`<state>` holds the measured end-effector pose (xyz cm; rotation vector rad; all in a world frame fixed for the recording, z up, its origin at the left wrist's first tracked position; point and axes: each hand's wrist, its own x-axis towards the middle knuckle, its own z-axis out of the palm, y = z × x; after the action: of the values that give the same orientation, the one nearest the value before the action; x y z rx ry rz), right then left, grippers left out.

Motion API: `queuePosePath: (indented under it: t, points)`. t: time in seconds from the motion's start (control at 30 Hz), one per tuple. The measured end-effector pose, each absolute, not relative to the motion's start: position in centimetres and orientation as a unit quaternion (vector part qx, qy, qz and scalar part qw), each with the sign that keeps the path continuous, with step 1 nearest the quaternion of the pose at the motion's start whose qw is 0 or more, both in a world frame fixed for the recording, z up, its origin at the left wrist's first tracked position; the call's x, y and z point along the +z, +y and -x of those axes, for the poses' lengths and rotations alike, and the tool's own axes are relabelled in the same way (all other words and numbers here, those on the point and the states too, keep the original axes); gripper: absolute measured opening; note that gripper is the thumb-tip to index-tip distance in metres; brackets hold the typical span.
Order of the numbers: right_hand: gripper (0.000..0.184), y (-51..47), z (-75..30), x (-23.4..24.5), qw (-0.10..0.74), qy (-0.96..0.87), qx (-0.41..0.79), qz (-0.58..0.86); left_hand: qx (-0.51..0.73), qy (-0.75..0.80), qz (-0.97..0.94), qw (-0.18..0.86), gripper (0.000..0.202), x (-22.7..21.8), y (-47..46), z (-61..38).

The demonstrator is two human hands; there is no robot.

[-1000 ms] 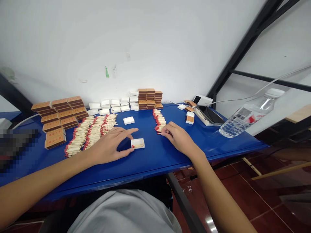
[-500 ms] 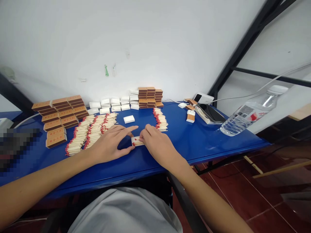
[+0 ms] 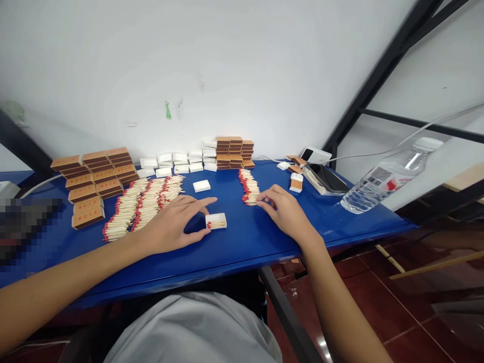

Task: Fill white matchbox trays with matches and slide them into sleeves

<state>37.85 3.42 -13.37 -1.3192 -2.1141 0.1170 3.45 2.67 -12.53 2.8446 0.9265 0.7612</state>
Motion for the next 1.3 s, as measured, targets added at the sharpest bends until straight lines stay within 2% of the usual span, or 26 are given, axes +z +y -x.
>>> queuePosePath:
  t: [0.4, 0.63, 0.87, 0.97, 1.1, 1.3]
  points:
    - [0.021, 4.2, -37.7, -13.5, 0.252, -0.823, 0.068, 0.504, 0.249, 0.295, -0.921, 0.038, 0.065, -12.5, 2.7, -3.5]
    - [0.015, 1.0, -32.9, -11.6, 0.258, -0.846, 0.066, 0.462, 0.245, 0.305, -0.92, 0.032, 0.065, -12.4, 2.6, -3.6]
    - [0.018, -0.7, -27.5, -11.8, 0.192, -0.88, -0.035, 0.432, 0.247, 0.299, -0.921, 0.025, 0.064, -12.2, 2.6, -3.5]
    - [0.016, -0.6, -28.4, -11.6, 0.203, -0.874, -0.024, 0.44, 0.248, 0.296, -0.922, 0.023, 0.064, -12.2, 2.6, -3.5]
    - [0.017, 0.7, -32.9, -11.1, 0.266, -0.829, -0.016, 0.492, 0.242, 0.301, -0.922, 0.026, 0.064, -12.4, 2.6, -3.5]
    - [0.021, 4.3, -38.3, -12.9, 0.307, -0.806, 0.031, 0.505, 0.245, 0.307, -0.919, 0.042, 0.063, -12.4, 2.7, -3.5]
